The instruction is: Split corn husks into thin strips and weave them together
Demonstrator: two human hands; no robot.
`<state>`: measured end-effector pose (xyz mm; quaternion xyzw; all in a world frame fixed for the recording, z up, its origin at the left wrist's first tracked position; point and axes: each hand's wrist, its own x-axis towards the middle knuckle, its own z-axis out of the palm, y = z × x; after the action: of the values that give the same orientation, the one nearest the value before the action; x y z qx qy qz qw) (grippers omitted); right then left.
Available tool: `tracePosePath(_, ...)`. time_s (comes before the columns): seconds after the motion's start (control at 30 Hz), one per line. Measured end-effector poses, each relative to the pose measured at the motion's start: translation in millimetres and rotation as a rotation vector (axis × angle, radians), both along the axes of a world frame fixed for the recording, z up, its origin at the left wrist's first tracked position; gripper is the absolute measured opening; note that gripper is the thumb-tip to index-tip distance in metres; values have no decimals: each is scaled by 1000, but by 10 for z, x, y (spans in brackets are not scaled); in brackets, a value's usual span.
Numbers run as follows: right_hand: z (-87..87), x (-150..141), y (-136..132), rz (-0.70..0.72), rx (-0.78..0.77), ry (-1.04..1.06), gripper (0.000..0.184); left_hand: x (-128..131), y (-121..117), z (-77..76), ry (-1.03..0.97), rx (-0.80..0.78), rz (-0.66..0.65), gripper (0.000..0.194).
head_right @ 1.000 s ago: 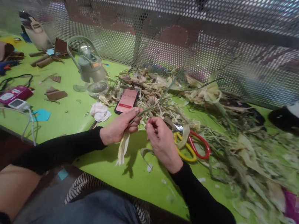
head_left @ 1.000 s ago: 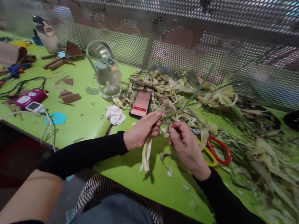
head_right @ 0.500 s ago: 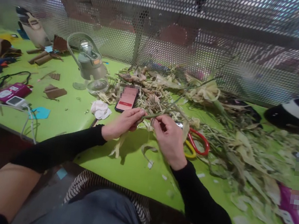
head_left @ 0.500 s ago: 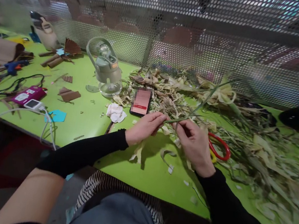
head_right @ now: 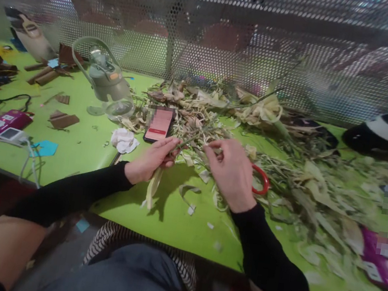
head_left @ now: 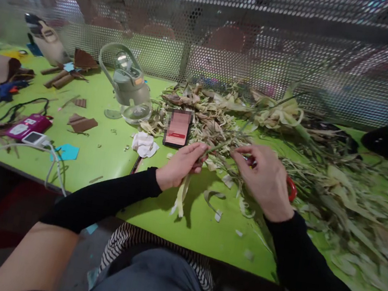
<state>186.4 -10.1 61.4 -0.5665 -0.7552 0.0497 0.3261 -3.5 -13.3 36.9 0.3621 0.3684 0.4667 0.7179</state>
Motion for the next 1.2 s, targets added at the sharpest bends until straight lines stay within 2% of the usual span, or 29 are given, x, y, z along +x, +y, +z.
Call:
tracePosePath(0.07,-19,-145,-94,145,-117,31,43,-5,23,-22,57,75,50,23)
tracePosePath(0.13,-54,-306,-176,211,-194,97,50,-16,38,-56,174,245,65,24)
tracePosePath(0.23,-119,-458,-226,211,-291,257,54,-30,45,-108,413,607,141,23)
tracePosePath(0.3,-165,-481,-218,212,-368,427,53,-35,44,-124,542,790,206,26)
tracePosePath(0.4,-224,-462,-194,193,-452,709,46,-38,35,-118,623,876,258,33)
tracePosePath(0.5,-238,-446,-192,199,-478,826,39,-30,20,-97,537,770,238,27)
tracePosePath(0.67,-132,-411,-202,231,-375,702,31,4,37,-33,140,266,80,20)
tracePosePath(0.83,-119,-363,-192,224,-311,644,34,-18,79,48,-106,-18,53,13)
tracePosePath(0.97,-157,-347,-168,222,-329,638,32,-74,99,84,-202,-25,25,8)
tracePosePath(1.03,-85,-341,-133,230,-341,666,31,-98,131,177,-208,-1,-17,11)
tracePosePath(1.1,84,-330,-88,247,-316,671,29,-124,185,356,-210,51,-78,14)
tracePosePath(1.2,437,-304,-49,274,-213,582,24,-181,275,699,-182,188,-196,11)
